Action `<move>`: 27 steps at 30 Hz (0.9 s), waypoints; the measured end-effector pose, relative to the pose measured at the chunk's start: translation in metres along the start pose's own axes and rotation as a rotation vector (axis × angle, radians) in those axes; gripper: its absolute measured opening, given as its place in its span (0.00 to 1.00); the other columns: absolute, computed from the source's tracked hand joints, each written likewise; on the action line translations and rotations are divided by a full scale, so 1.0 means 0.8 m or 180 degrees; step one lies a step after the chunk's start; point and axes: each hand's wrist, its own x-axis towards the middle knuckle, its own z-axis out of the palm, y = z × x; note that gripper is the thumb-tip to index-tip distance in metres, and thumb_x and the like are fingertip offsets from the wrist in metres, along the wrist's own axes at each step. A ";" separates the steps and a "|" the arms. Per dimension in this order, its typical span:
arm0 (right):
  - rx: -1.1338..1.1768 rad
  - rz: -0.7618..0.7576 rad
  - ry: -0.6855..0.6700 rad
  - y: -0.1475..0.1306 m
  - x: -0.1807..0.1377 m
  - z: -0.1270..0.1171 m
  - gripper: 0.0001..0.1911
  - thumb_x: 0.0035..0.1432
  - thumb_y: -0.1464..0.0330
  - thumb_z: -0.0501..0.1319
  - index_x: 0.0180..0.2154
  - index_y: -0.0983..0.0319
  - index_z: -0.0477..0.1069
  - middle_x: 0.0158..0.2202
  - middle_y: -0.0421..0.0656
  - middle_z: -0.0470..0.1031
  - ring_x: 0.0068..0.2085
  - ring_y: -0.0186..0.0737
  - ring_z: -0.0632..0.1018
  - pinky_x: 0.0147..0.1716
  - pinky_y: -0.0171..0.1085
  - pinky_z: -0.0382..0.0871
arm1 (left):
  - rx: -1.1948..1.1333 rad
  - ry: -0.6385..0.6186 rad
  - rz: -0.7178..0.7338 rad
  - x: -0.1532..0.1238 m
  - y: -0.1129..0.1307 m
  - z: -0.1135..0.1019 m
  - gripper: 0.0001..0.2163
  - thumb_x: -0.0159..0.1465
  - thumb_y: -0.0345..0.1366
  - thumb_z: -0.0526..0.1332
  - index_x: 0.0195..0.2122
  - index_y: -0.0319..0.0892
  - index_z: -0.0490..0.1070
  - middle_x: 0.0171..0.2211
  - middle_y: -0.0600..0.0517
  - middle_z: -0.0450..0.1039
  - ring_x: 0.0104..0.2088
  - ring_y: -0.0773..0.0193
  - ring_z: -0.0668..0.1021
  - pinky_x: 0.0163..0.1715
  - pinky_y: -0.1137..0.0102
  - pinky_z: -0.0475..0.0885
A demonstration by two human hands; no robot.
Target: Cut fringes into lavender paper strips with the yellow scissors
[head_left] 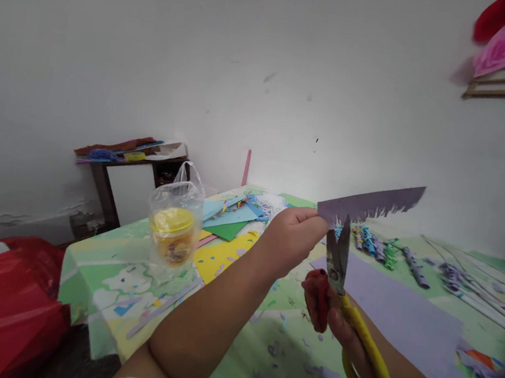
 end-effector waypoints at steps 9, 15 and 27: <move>-0.0102 0.0141 0.0069 0.021 -0.011 -0.002 0.17 0.59 0.52 0.49 0.44 0.53 0.63 0.31 0.40 0.66 0.28 0.38 0.69 0.25 0.39 0.65 | 0.0473 -0.0114 0.0054 -0.002 0.003 -0.001 0.12 0.54 0.34 0.52 0.15 0.41 0.52 0.13 0.58 0.49 0.16 0.73 0.54 0.17 0.73 0.48; -0.0169 0.0192 0.0017 0.004 -0.005 -0.002 0.21 0.58 0.48 0.46 0.43 0.56 0.60 0.29 0.38 0.63 0.27 0.37 0.66 0.26 0.40 0.63 | 0.0793 -0.0140 0.0062 -0.003 0.005 0.000 0.10 0.52 0.35 0.52 0.16 0.41 0.54 0.14 0.58 0.51 0.17 0.73 0.56 0.16 0.74 0.49; -0.0231 0.0179 0.0127 0.007 -0.001 0.000 0.24 0.54 0.44 0.46 0.36 0.56 0.62 0.26 0.38 0.63 0.25 0.38 0.66 0.22 0.39 0.64 | 0.0844 -0.0074 0.0036 -0.001 0.005 0.002 0.10 0.52 0.35 0.52 0.15 0.41 0.53 0.14 0.58 0.50 0.17 0.73 0.55 0.15 0.74 0.49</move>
